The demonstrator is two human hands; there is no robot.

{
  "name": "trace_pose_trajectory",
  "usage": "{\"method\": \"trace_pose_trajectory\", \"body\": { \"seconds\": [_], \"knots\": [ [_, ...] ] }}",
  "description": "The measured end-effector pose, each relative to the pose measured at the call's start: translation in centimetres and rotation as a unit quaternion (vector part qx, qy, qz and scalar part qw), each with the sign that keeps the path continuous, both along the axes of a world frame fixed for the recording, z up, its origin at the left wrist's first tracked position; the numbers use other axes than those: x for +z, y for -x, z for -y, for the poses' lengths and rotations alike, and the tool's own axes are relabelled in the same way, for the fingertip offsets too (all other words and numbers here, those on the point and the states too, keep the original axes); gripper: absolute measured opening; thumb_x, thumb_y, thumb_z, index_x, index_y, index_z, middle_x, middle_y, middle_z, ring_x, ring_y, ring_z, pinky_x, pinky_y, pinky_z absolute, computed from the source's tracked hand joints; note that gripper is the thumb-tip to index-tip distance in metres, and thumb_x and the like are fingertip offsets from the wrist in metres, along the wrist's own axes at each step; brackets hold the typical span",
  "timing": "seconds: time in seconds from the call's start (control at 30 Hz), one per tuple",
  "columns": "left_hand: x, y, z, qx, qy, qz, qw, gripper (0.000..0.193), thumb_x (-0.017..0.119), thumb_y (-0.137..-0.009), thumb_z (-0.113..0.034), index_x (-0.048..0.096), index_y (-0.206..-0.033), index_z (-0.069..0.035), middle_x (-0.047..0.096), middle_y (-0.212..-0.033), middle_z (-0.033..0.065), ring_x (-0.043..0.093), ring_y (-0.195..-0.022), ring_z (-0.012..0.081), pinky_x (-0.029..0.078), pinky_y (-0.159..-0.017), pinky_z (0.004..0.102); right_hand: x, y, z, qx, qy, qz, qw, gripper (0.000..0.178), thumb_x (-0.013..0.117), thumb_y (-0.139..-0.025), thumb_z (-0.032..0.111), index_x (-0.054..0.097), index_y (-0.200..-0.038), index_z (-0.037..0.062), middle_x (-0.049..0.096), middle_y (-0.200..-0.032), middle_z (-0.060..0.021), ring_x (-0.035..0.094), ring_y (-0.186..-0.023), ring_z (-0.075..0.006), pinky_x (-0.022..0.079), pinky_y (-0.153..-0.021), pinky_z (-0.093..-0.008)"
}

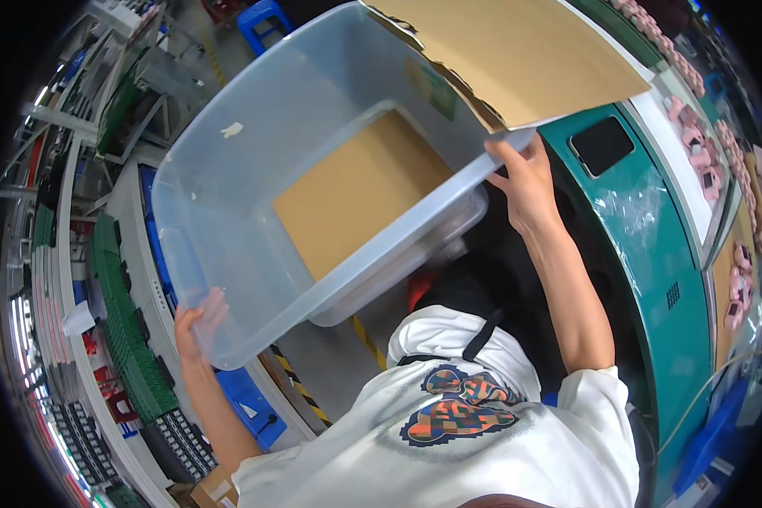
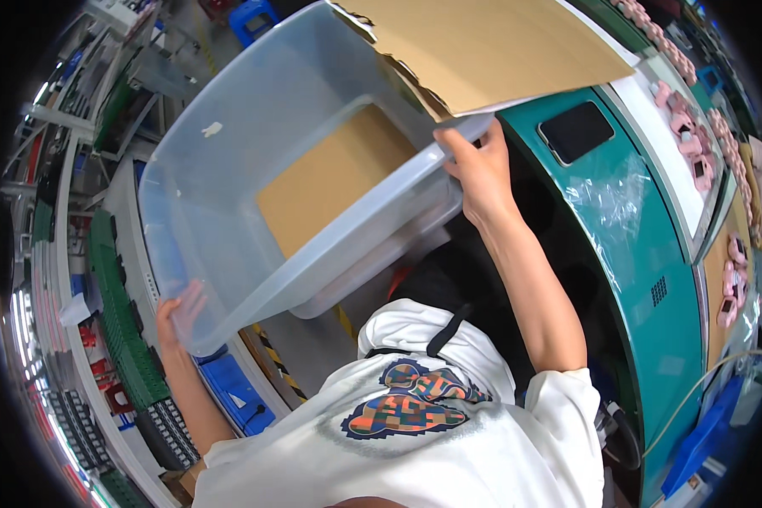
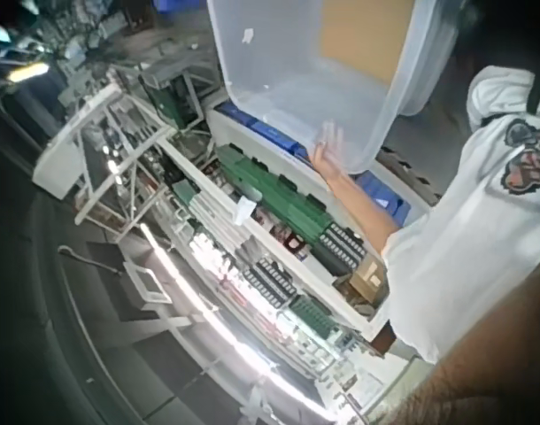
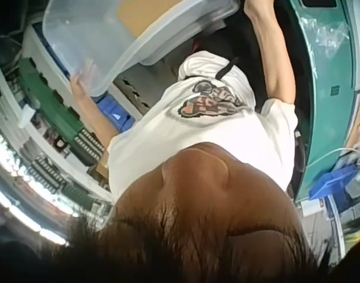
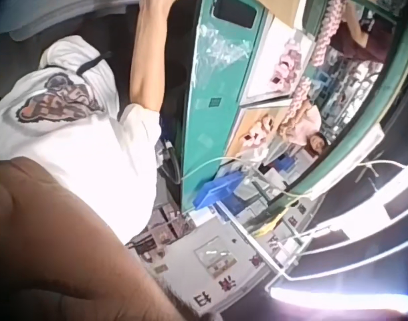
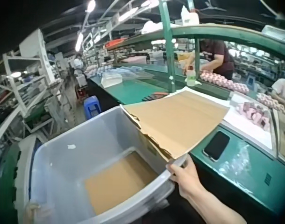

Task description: The user is seen assembling small pink electronic devices, likely toy cameras, by attaching buttons and outer casings at a manual assembly station.

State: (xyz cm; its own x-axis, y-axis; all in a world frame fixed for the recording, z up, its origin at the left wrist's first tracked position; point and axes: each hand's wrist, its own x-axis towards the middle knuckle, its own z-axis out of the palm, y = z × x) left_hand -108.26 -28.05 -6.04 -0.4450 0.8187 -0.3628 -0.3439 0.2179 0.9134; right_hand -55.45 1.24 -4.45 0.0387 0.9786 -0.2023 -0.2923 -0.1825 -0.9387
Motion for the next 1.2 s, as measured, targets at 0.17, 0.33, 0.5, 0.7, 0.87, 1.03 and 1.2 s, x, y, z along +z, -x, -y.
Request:
{"method": "trace_pose_trajectory", "body": {
  "seconds": [0.17,0.33,0.5,0.7,0.87,1.03,1.2],
  "knots": [
    [2.4,2.2,-1.8,-0.002,-0.019,0.026,0.999,0.063,0.049,-0.083,-0.001,0.044,-0.146,0.001,0.056,-0.136,0.0367,0.055,-0.132,0.0459,0.043,-0.112,0.0558,0.3,0.7,-0.4,-0.002,0.009,-0.013,1.0,0.062,0.074,-0.086,0.014,0.047,-0.139,-0.0021,0.052,-0.133,-0.0221,0.059,-0.113,-0.0318,0.048,-0.098,-0.0479],
    [4.4,4.6,-0.8,-0.008,-0.057,-0.037,0.998,0.06,0.05,-0.085,-0.002,0.045,-0.144,0.001,0.054,-0.137,0.0381,0.054,-0.133,0.0474,0.041,-0.114,0.0565,-0.6,2.9,-0.1,0.004,0.012,-0.049,0.999,0.061,0.077,-0.086,0.016,0.048,-0.136,-0.0032,0.053,-0.133,-0.0211,0.061,-0.11,-0.0282,0.052,-0.094,-0.0408],
    [2.9,9.7,-3.9,0.029,-0.056,-0.02,0.998,0.043,0.052,-0.085,-0.003,0.056,-0.128,0.001,0.055,-0.137,0.0378,0.053,-0.133,0.0478,0.041,-0.114,0.0565,-5.0,8.3,-5.4,0.076,-0.046,-0.08,0.993,0.079,0.074,-0.09,0.023,0.034,-0.154,-0.0034,0.04,-0.154,-0.0261,0.048,-0.138,-0.0319,0.046,-0.11,-0.0401],
    [-0.6,18.3,-7.9,0.011,-0.026,0.091,0.995,0.023,0.056,-0.085,-0.005,0.061,-0.107,-0.002,0.055,-0.137,0.0377,0.054,-0.133,0.0479,0.043,-0.114,0.0565,-9.6,11.2,-7.3,0.167,-0.029,-0.086,0.982,0.083,0.07,-0.094,0.023,0.027,-0.159,-0.0025,0.033,-0.161,-0.0243,0.039,-0.146,-0.0326,0.04,-0.116,-0.0417],
    [-3.8,22.2,-16.0,0.03,-0.026,0.063,0.997,0.037,0.058,-0.084,-0.01,0.058,-0.119,0.003,0.057,-0.136,0.0365,0.058,-0.127,0.0462,0.044,-0.114,0.0534,-13.8,8.1,-5.4,0.178,0.06,-0.001,0.982,0.075,0.065,-0.098,0.028,0.03,-0.158,-0.0002,0.041,-0.156,-0.0192,0.045,-0.139,-0.0287,0.041,-0.113,-0.0407],
    [-0.3,25.1,-25.6,-0.082,-0.008,0.08,0.993,0.037,0.059,-0.084,-0.011,0.06,-0.119,0.003,0.064,-0.127,0.031,0.063,-0.12,0.0411,0.048,-0.109,0.0502,-20.2,0.8,-3.2,0.089,0.156,-0.036,0.983,0.062,0.062,-0.099,0.024,0.04,-0.152,0.0016,0.053,-0.143,-0.0159,0.055,-0.125,-0.0247,0.045,-0.104,-0.0393],
    [6.0,27.3,-30.1,-0.125,-0.004,0.036,0.991,0.043,0.059,-0.085,-0.013,0.058,-0.124,0.004,0.066,-0.122,0.0272,0.066,-0.113,0.0368,0.051,-0.104,0.0445,-20.2,-4.3,-0.7,-0.009,0.201,-0.057,0.978,0.054,0.059,-0.101,0.022,0.044,-0.149,0.0032,0.061,-0.134,-0.0136,0.059,-0.118,-0.0244,0.046,-0.1,-0.0363]
  ]
}}
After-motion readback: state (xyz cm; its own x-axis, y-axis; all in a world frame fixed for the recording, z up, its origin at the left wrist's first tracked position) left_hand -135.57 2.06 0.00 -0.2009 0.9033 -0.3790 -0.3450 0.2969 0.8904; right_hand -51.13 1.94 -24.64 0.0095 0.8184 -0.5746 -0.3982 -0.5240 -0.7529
